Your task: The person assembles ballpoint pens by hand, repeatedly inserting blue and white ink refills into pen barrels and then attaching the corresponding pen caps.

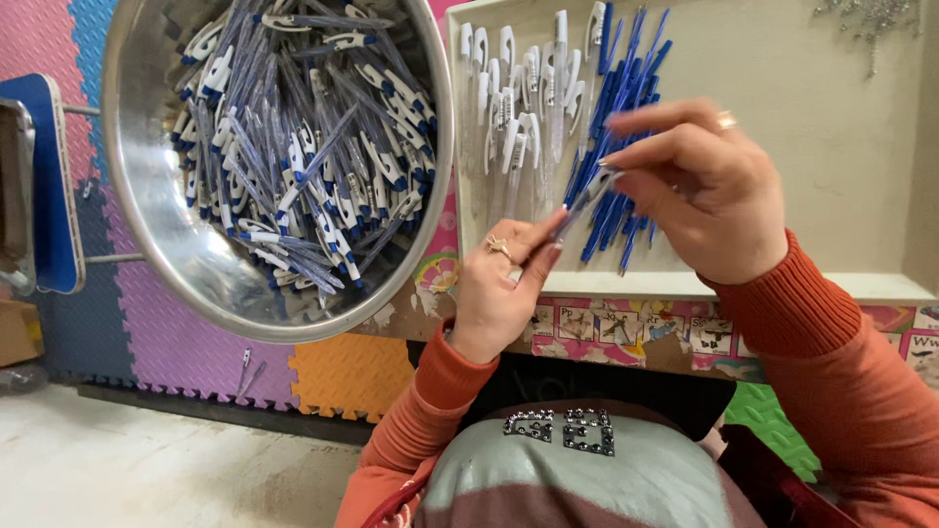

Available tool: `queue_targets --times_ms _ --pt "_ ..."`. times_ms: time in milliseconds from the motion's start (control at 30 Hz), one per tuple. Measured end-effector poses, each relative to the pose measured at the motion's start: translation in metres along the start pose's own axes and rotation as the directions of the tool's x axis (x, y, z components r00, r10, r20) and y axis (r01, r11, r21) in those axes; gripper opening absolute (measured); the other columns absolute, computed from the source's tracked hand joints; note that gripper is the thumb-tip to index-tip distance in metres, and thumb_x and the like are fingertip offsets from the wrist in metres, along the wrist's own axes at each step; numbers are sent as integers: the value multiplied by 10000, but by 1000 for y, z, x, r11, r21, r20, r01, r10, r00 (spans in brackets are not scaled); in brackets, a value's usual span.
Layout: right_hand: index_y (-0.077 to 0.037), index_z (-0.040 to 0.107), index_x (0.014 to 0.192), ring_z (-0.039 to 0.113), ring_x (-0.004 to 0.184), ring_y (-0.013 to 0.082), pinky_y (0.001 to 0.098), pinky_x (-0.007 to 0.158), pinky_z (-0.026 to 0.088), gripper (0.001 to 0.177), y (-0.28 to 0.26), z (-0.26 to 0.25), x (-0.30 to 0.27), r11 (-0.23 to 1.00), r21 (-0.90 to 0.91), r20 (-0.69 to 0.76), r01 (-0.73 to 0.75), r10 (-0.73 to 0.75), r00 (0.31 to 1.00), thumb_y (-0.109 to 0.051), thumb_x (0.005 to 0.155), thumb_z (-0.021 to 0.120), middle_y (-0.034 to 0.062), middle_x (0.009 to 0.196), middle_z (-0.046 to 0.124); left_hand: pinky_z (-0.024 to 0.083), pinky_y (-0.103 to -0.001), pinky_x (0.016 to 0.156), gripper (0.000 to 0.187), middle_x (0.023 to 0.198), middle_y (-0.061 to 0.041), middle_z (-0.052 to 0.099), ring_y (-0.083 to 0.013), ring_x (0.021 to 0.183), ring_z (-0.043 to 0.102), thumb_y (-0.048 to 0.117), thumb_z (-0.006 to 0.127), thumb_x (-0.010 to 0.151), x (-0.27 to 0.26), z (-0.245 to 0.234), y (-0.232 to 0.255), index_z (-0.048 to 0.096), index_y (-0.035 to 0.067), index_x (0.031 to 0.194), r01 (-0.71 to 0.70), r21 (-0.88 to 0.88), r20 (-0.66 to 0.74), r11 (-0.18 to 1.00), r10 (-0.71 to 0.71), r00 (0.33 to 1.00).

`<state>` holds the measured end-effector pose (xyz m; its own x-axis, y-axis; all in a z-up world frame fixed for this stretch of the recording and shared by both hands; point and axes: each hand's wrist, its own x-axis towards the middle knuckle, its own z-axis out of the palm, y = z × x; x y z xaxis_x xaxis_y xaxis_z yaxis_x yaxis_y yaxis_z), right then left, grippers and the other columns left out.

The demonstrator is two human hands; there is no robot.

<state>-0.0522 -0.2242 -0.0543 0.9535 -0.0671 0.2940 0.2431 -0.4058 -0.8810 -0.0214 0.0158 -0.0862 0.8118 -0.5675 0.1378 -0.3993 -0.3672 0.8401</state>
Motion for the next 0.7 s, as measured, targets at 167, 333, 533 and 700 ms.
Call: queue_targets --times_ms 167,333,533,700 --pt "17 754 1032 557 704 172 270 614 461 102 4 -4 -1 996 -21 -29 -84 83 996 113 1018 725 135 907 642 625 -240 914 274 1153 -44 662 -134 951 728 164 630 1099 2 -2 2 698 99 1356 127 -306 -106 943 -166 980" --pt "-89 780 976 545 717 144 285 634 462 57 16 11 -3 976 -144 117 -164 181 976 -36 965 799 35 867 660 656 -228 947 305 1148 -31 649 -144 972 765 21 657 1083 0 0 7 682 124 1369 98 -355 -125 930 -151 981" --pt "-94 724 953 491 756 165 302 644 398 100 25 11 -8 989 -75 104 -125 133 986 -79 1027 791 34 841 571 675 -245 966 318 1143 -33 642 -145 990 736 0 657 1078 -2 6 9 674 99 1380 89 -352 -88 932 -128 988" --pt "-99 743 967 512 718 134 276 641 417 80 19 10 -6 980 -96 131 -172 184 974 -50 1005 793 17 874 609 692 -299 1022 295 1191 -51 604 -210 1031 781 4 571 1128 -3 7 10 655 86 1398 68 -450 -99 891 -125 987"
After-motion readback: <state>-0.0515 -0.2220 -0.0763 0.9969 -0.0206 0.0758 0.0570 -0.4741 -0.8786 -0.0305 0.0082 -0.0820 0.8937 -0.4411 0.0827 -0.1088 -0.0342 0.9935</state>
